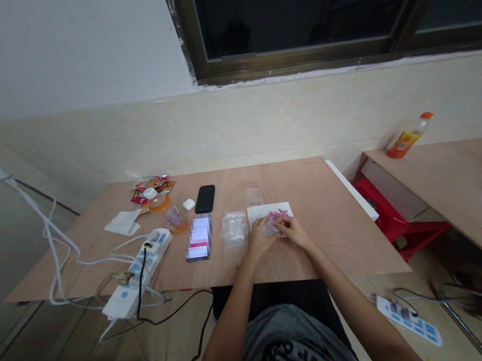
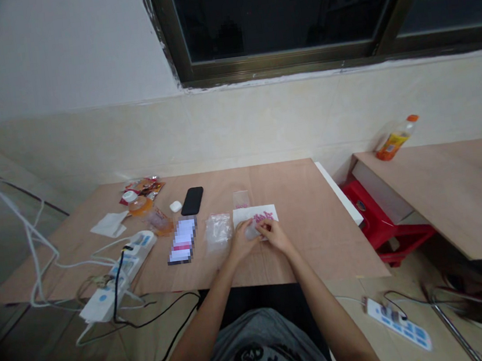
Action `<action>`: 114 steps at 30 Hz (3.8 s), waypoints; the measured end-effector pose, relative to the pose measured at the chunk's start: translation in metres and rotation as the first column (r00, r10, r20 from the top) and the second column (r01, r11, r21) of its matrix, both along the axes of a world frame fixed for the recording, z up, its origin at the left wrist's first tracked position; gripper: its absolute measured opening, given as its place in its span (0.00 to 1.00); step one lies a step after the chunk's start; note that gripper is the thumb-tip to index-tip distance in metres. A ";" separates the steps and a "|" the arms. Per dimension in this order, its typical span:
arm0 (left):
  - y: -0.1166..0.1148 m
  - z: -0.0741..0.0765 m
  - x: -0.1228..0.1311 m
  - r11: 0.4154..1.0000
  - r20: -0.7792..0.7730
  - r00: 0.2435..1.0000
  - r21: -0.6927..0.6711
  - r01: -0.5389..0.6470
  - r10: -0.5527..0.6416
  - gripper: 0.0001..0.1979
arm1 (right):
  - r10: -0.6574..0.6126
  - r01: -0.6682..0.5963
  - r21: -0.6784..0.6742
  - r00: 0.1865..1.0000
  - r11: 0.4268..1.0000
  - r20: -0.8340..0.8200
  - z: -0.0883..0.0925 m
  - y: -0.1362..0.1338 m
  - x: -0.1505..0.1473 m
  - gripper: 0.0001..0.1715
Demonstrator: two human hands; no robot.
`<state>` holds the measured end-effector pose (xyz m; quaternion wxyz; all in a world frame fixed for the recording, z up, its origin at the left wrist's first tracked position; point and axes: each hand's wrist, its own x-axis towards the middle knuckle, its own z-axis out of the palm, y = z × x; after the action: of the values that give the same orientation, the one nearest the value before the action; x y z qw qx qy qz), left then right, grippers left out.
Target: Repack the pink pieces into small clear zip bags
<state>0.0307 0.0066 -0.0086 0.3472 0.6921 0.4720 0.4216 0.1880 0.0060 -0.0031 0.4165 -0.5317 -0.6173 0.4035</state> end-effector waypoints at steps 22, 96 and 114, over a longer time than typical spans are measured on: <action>-0.003 0.003 -0.002 0.999 -0.026 0.999 0.035 -0.028 0.029 0.27 | -0.335 0.351 -0.016 0.906 0.936 0.260 -0.018 0.019 0.051 0.19; -0.001 -0.003 -0.003 0.999 -0.023 1.000 0.052 -0.012 0.014 0.26 | 0.081 -0.081 0.006 0.992 0.997 -0.093 0.001 0.003 0.010 0.23; -0.003 0.002 -0.004 0.999 -0.021 1.000 0.033 -0.019 0.020 0.27 | -0.164 0.179 0.005 0.892 0.984 0.420 -0.005 0.056 0.039 0.12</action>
<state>0.0270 0.0036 -0.0064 0.3266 0.6975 0.4756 0.4251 0.2267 0.0617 -0.0078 0.2994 -0.6650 -0.6360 0.2521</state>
